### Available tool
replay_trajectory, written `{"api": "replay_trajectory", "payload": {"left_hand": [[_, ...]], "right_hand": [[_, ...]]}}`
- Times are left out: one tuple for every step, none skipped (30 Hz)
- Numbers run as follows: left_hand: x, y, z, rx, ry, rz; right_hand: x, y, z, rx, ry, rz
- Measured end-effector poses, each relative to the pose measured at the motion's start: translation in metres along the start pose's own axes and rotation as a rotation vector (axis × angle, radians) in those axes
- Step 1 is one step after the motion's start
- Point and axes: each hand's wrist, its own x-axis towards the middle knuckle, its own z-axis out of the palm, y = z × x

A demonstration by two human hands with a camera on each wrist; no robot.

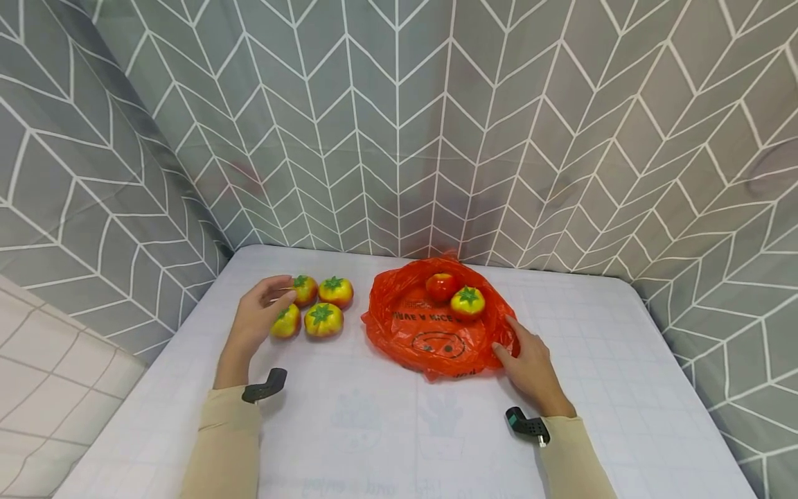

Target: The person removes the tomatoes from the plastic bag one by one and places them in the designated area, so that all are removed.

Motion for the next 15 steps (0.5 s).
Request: {"api": "replay_trajectory", "payload": {"left_hand": [[0.003, 0.002, 0.005, -0.008, -0.013, 0.004], [0.005, 0.005, 0.009, -0.02, -0.026, 0.01], [0.007, 0.007, 0.013, -0.028, -0.036, 0.018], [0.009, 0.01, 0.016, -0.036, -0.045, 0.026], [0.01, 0.013, 0.019, -0.043, -0.055, 0.031], [0.011, 0.015, 0.022, -0.041, -0.063, 0.041], [0.013, 0.017, 0.026, -0.036, -0.074, 0.048], [0.014, 0.019, 0.029, -0.029, -0.088, 0.058], [0.015, 0.022, 0.033, -0.027, -0.102, 0.069], [0.016, 0.024, 0.037, -0.029, -0.12, 0.076], [0.016, 0.026, 0.04, -0.027, -0.135, 0.08], [0.017, 0.029, 0.044, -0.024, -0.148, 0.085], [0.017, 0.031, 0.047, -0.024, -0.16, 0.086], [0.017, 0.033, 0.051, -0.034, -0.172, 0.091], [0.017, 0.035, 0.053, -0.041, -0.184, 0.092]], "right_hand": [[0.0, 0.001, 0.0, 0.001, 0.004, 0.003], [0.0, 0.001, 0.0, 0.003, 0.007, 0.007], [0.0, 0.001, 0.001, 0.005, 0.008, 0.009], [0.0, 0.002, 0.001, 0.01, 0.01, 0.01], [0.0, 0.002, 0.002, 0.016, 0.012, 0.012], [0.0, 0.001, 0.003, 0.02, 0.013, 0.013], [-0.001, 0.001, 0.004, 0.023, 0.013, 0.014], [-0.001, 0.001, 0.004, 0.021, 0.016, 0.014], [-0.002, 0.001, 0.005, 0.019, 0.021, 0.013], [-0.002, 0.002, 0.005, 0.021, 0.027, 0.012], [-0.002, 0.002, 0.006, 0.017, 0.032, 0.009], [-0.002, 0.002, 0.006, 0.014, 0.035, 0.006], [-0.002, 0.002, 0.005, 0.01, 0.038, 0.004], [-0.001, 0.002, 0.005, 0.009, 0.041, 0.0], [-0.001, 0.001, 0.005, 0.009, 0.044, -0.002]]}}
